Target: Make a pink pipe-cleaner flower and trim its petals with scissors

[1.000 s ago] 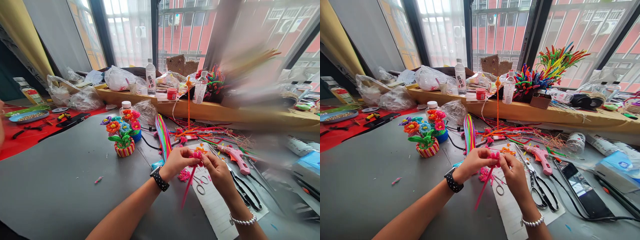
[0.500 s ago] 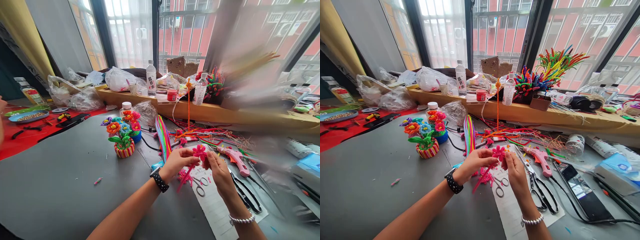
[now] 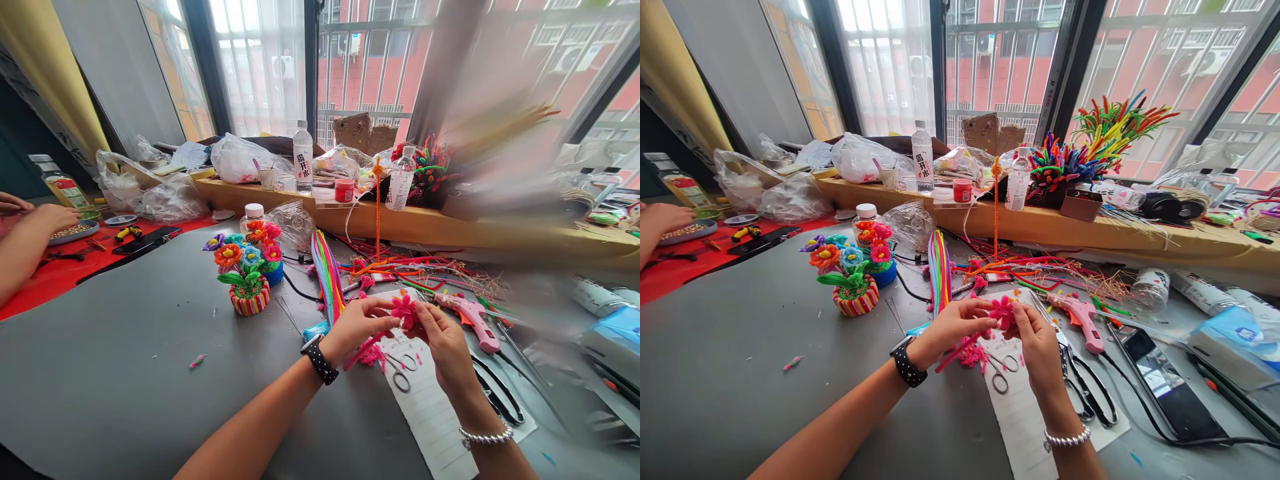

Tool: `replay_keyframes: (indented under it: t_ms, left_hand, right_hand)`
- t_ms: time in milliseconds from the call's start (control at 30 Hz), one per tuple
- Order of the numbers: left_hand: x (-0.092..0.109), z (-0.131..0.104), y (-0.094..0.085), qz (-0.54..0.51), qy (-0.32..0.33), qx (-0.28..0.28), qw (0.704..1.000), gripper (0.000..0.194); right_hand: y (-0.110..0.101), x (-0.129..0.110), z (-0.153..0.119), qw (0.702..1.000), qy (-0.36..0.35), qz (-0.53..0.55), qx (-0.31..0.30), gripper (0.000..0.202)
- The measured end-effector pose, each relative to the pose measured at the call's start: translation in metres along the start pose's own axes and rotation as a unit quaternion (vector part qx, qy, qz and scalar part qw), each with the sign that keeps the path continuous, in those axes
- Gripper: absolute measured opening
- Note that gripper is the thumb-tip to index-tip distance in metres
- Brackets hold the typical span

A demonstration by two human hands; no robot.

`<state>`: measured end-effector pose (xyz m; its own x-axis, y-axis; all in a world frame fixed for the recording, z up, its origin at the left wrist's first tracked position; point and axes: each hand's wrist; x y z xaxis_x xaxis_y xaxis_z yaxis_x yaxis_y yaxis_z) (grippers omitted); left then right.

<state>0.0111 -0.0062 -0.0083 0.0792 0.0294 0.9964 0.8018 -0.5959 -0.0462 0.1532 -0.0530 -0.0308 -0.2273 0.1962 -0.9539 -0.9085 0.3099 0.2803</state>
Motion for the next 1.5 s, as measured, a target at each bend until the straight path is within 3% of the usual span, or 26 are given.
replay_keyframes:
  t_ms: [233,500,633,767,933,1133,1500]
  left_hand:
    - [0.0002,-0.0007,0.0004,0.006,0.043,0.048,0.998,0.030]
    - [0.0002,0.0005,0.0021,-0.035,0.007,0.080,0.996,0.031]
    - [0.0007,0.0003,0.0020,-0.063,0.000,0.071,0.996,0.031]
    - [0.0045,-0.0027,0.0023,-0.027,0.003,0.044,0.999,0.030]
    - [0.0066,-0.0045,0.0034,-0.015,-0.011,0.051,0.999,0.027]
    - [0.0015,-0.0026,0.0018,-0.037,-0.013,-0.002,0.999,0.030]
    - [0.0055,-0.0042,0.0037,-0.032,-0.045,0.016,0.998,0.027]
  right_hand:
    - [0.0048,-0.0007,-0.0016,0.999,0.001,-0.017,-0.041,0.031]
    - [0.0049,0.0002,-0.0027,0.998,-0.035,-0.050,-0.032,0.029]
    - [0.0052,-0.0005,-0.0037,0.996,-0.059,-0.056,-0.032,0.025]
    - [0.0052,-0.0001,-0.0037,0.997,-0.059,-0.043,-0.037,0.022]
    - [0.0051,-0.0009,-0.0040,0.997,-0.056,-0.047,-0.037,0.019]
    - [0.0073,-0.0036,-0.0051,0.998,-0.034,-0.024,-0.043,0.021]
    - [0.0061,-0.0035,-0.0046,0.995,-0.048,-0.059,-0.061,0.023]
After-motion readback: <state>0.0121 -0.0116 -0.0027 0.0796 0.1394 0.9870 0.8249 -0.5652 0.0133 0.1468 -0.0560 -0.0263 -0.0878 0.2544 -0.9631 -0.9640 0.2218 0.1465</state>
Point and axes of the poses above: each hand's wrist, its own z-axis towards the middle knuckle, its own y-axis out of the palm, x = y × z, and after that the axes turned 12 degrees about z, right-handed
